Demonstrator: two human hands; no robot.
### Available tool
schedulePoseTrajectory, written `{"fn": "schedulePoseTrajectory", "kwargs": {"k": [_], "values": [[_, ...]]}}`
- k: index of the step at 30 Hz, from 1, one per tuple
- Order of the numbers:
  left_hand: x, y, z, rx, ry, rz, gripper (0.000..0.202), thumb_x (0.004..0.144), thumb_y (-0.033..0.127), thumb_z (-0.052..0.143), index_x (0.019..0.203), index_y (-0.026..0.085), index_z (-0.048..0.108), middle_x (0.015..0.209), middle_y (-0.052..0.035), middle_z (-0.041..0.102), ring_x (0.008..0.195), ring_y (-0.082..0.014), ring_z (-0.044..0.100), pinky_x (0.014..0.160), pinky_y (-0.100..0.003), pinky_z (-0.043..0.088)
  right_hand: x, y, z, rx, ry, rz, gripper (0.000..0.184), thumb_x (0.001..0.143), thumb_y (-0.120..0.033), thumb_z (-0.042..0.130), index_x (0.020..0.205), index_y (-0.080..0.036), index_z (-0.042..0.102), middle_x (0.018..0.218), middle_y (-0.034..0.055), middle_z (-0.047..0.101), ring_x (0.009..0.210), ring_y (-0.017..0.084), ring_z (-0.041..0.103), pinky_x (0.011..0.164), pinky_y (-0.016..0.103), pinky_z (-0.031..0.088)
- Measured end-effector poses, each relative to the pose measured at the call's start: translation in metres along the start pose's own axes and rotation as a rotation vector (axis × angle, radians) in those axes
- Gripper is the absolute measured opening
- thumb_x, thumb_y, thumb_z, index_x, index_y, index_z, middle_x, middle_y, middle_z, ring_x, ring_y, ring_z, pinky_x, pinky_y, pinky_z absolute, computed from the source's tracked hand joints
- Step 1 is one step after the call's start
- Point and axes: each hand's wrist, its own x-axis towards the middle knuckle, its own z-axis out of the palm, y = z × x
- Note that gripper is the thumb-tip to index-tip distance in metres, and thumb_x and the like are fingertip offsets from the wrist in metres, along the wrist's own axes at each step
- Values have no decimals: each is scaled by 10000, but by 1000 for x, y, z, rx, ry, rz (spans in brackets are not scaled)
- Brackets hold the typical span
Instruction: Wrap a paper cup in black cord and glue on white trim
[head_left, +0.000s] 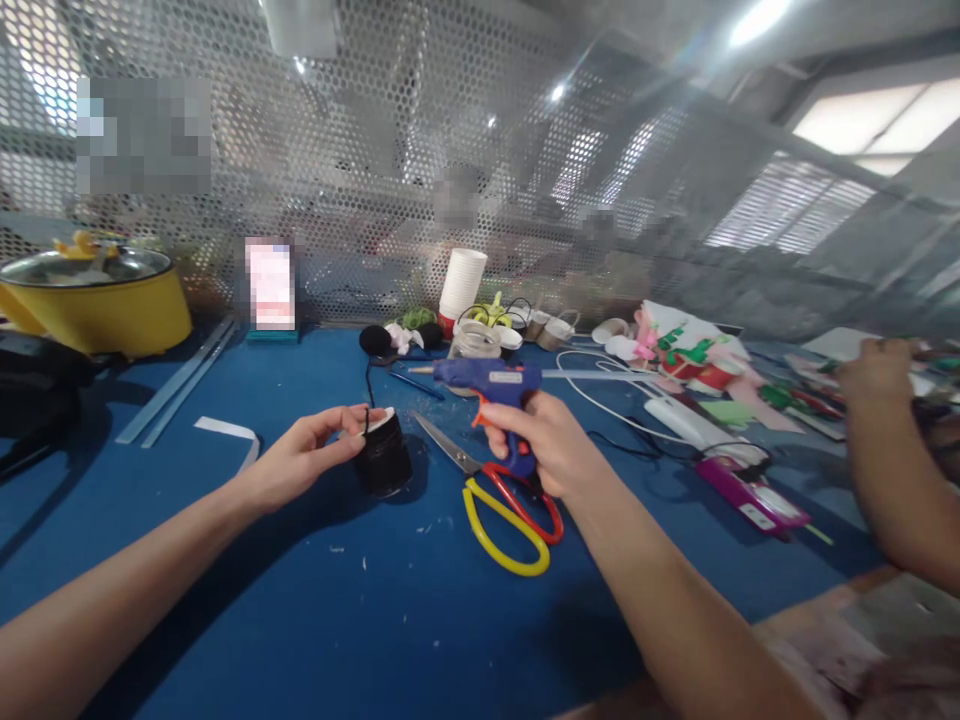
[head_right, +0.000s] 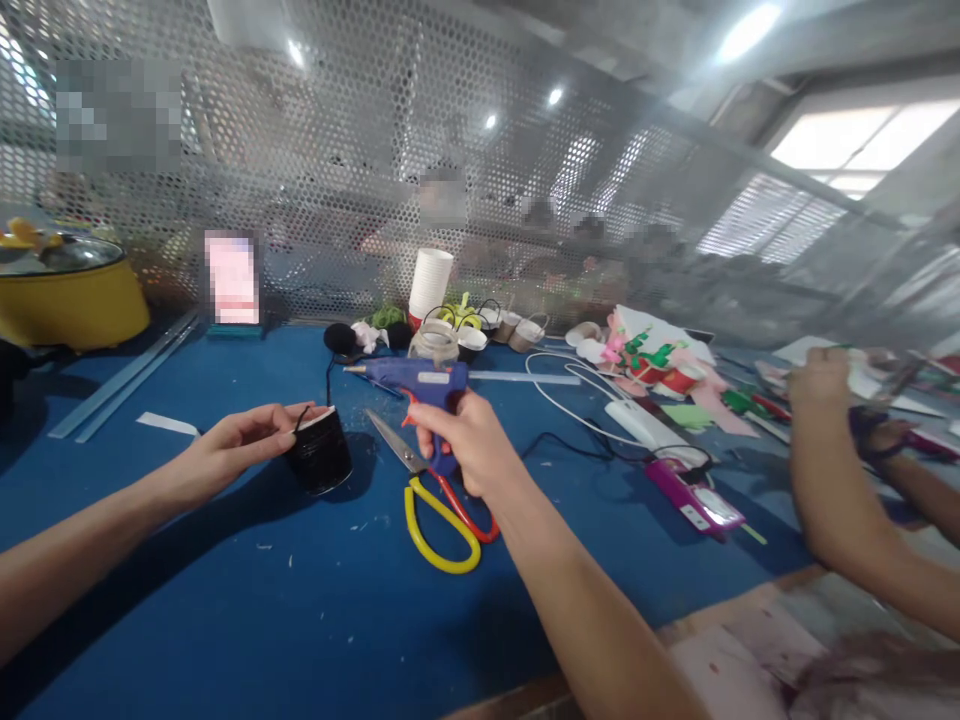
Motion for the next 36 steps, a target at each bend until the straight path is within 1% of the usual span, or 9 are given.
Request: {"fn": "schedulePoseTrajectory", "kwargs": {"k": [5, 12, 19, 23, 25, 27, 30, 33, 36], "values": [[0, 1, 0, 8, 3, 8, 167, 776, 309, 567, 681, 173, 538, 1189, -97, 587, 1249, -246, 367, 1038, -409, 207, 46, -19, -15, -21, 258, -15, 183, 713, -257, 633, 610, -133, 546, 499, -29, 549, 394, 40, 469, 377, 144, 396], [0, 2, 1, 0, -10, 15, 175, 764, 319, 575, 668, 180, 526, 1160, -93, 601, 1250, -244, 363, 1033, -417, 201, 102, -23, -34, -207, 221, 145, 218, 803, -319, 563, 677, -144, 535, 435, -11, 545, 352, 77, 490, 351, 184, 450], [-1, 3, 1, 16, -25, 24, 185, 770, 315, 562, 663, 175, 506, 1174, -105, 586, 1238, -250, 377, 1018, -420, 223, 103, -20, -51, -483, 228, 215, 362, 822, -453, 470, 629, -159, 551, 493, 46, 591, 479, 162, 597, 482, 327, 519], [-1, 2, 1, 11, -38, 17, 190, 777, 310, 554, 664, 173, 486, 1193, -111, 569, 1234, -249, 383, 1012, -411, 234, 89, -29, -52, -748, 408, 68, 364, 762, -423, 548, 502, -175, 492, 542, 94, 575, 720, 274, 617, 654, 422, 479], [-1, 2, 1, 12, -40, 14, 202, 779, 316, 551, 661, 171, 476, 1209, -118, 555, 1225, -257, 392, 1001, -412, 251, 76, -36, -44, -861, 502, -90, 302, 740, -376, 574, 527, -175, 501, 696, 128, 597, 898, 315, 565, 773, 454, 414], [-1, 2, 2, 26, -41, 18, 214, 781, 325, 548, 659, 168, 469, 1220, -126, 542, 1216, -262, 400, 987, -409, 270, 62, -41, -28, -925, 521, -253, 240, 775, -350, 520, 627, -164, 554, 861, 134, 593, 974, 289, 522, 846, 438, 362], [-1, 3, 3, 62, -46, 36, 218, 781, 337, 544, 664, 167, 472, 1181, -124, 562, 1210, -257, 400, 981, -402, 277, 44, -38, 10, -947, 335, -392, 271, 805, -371, 481, 677, -176, 619, 792, 63, 618, 814, 191, 567, 778, 327, 408], [-2, 4, 4, 104, -61, 72, 227, 777, 350, 537, 661, 168, 469, 1087, -105, 594, 1171, -252, 427, 970, -400, 282, 40, -23, 47, -892, -76, -462, 372, 835, -376, 444, 587, -170, 629, 792, 63, 641, 735, 152, 583, 689, 270, 417], [-2, 6, 5, 199, -79, 109, 224, 783, 345, 512, 650, 172, 464, 948, -71, 602, 988, -221, 513, 897, -378, 343, 47, -6, 71, -831, -273, -296, 470, 837, -460, 404, 512, -170, 580, 621, 53, 626, 614, 147, 575, 599, 263, 406]]}}
